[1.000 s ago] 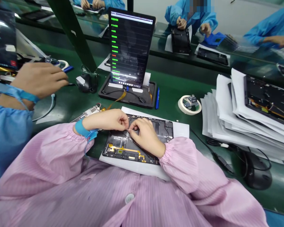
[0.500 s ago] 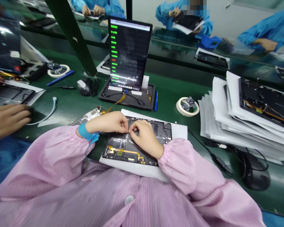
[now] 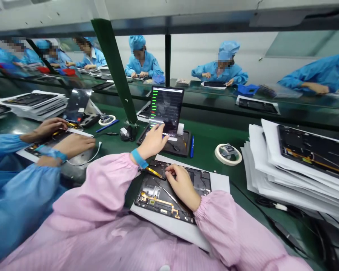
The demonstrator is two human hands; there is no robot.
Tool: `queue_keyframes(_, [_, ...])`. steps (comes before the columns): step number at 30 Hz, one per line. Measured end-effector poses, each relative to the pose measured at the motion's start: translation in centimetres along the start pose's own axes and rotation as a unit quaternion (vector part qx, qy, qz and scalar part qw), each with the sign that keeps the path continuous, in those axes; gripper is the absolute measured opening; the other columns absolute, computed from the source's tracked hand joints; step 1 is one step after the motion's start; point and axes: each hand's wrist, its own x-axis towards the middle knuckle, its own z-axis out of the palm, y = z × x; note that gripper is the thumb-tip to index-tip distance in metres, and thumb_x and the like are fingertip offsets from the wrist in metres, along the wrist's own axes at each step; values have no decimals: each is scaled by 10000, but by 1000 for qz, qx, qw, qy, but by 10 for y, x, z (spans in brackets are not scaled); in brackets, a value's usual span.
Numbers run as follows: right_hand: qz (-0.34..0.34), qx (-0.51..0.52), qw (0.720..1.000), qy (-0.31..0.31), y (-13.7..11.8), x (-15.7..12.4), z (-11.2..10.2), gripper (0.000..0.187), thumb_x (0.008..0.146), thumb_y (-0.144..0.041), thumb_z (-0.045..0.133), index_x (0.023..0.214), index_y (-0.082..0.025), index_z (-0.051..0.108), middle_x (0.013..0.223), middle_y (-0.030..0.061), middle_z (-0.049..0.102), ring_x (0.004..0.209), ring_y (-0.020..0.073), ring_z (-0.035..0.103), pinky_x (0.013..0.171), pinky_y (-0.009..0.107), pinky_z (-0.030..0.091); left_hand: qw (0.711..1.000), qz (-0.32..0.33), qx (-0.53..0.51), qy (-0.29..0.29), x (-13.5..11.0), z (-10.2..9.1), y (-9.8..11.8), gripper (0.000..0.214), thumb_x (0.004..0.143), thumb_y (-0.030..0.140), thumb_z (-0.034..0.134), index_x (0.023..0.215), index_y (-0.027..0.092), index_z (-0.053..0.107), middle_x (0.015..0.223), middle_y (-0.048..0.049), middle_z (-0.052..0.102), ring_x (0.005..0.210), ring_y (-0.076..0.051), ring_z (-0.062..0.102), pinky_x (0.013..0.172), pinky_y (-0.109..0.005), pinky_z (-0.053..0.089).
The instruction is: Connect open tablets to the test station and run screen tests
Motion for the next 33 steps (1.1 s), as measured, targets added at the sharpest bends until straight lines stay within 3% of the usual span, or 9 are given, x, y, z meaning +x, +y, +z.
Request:
queue_keyframes(3, [-6, -13, 1000, -1, -2, -1, -3, 121, 877, -266, 516, 903, -187, 604, 882, 45, 641, 824, 199, 579, 778, 367, 458, 993, 1, 104, 59, 21, 24, -1, 558, 890, 208, 433, 1400, 6, 332, 1516, -213, 296, 1444, -308, 146, 1158, -476, 191])
queue_keyframes(6, [-14, -14, 1000, -1, 0, -1, -3, 107, 875, -248, 517, 894, -188, 604, 877, 42, 644, 822, 199, 585, 782, 367, 461, 991, 1, 117, 61, 33, 35, -3, 565, 862, 178, 418, 1392, 2, 334, 1542, -198, 242, 1455, -296, 105, 1171, -474, 162])
queue_keyframes(10, [-19, -24, 1000, 4, 2, 2, 3, 107, 882, -230, 515, 909, -182, 606, 885, 46, 651, 827, 198, 594, 781, 359, 467, 993, -40, 102, 43, 27, 25, 21, 585, 857, 194, 445, 1393, -6, 321, 1510, -223, 297, 1438, -315, 165, 1158, -481, 205])
queue_keyframes(13, [-42, -69, 996, -25, -10, 1, -3, 108, 855, -165, 527, 915, -172, 616, 898, 55, 658, 841, 199, 607, 777, 335, 470, 997, -31, 58, -28, 7, 18, 57, 479, 866, 223, 473, 1312, 53, 445, 1339, -205, 521, 1311, -298, 414, 1058, -418, 379])
queue_keyframes(17, [-95, -260, 953, -127, -49, -16, -69, 74, 784, -183, 649, 858, -181, 646, 833, 74, 673, 750, 237, 626, 693, 334, 453, 983, 39, 13, -179, -25, 28, 85, 244, 898, 249, 461, 1020, 155, 651, 1008, -101, 694, 980, -232, 627, 904, -355, 478])
queue_keyframes(21, [-14, -373, 927, 20, -69, -42, -160, 74, 886, -265, 557, 904, -231, 620, 766, 45, 658, 649, 214, 593, 583, 315, 387, 976, 88, 55, -191, -40, 51, 77, 195, 884, 233, 497, 862, 148, 671, 907, -95, 687, 918, -237, 607, 863, -358, 466])
queue_keyframes(24, [67, -387, 920, 1, -46, -69, -188, 81, 864, -202, 560, 792, -232, 584, 713, 16, 635, 608, 189, 566, 557, 300, 364, 968, 117, 88, -205, -43, 65, 69, 181, 888, 274, 525, 856, 140, 642, 866, -106, 669, 868, -250, 599, 793, -362, 461])
queue_keyframes(28, [134, -336, 925, -117, 9, -108, -169, 143, 736, -118, 668, 796, -210, 577, 781, 16, 641, 700, 195, 597, 618, 294, 412, 956, 157, 114, -218, -44, 74, 67, 194, 912, 301, 514, 910, 131, 606, 900, -121, 653, 872, -261, 583, 770, -367, 441])
queue_keyframes(33, [156, -252, 954, -37, 41, -133, -149, 170, 852, -172, 520, 1011, -183, 577, 767, 19, 599, 703, 181, 573, 647, 303, 437, 950, 173, 158, -208, -46, 69, 75, 231, 955, 263, 417, 943, 110, 589, 938, -143, 629, 918, -279, 551, 788, -381, 416])
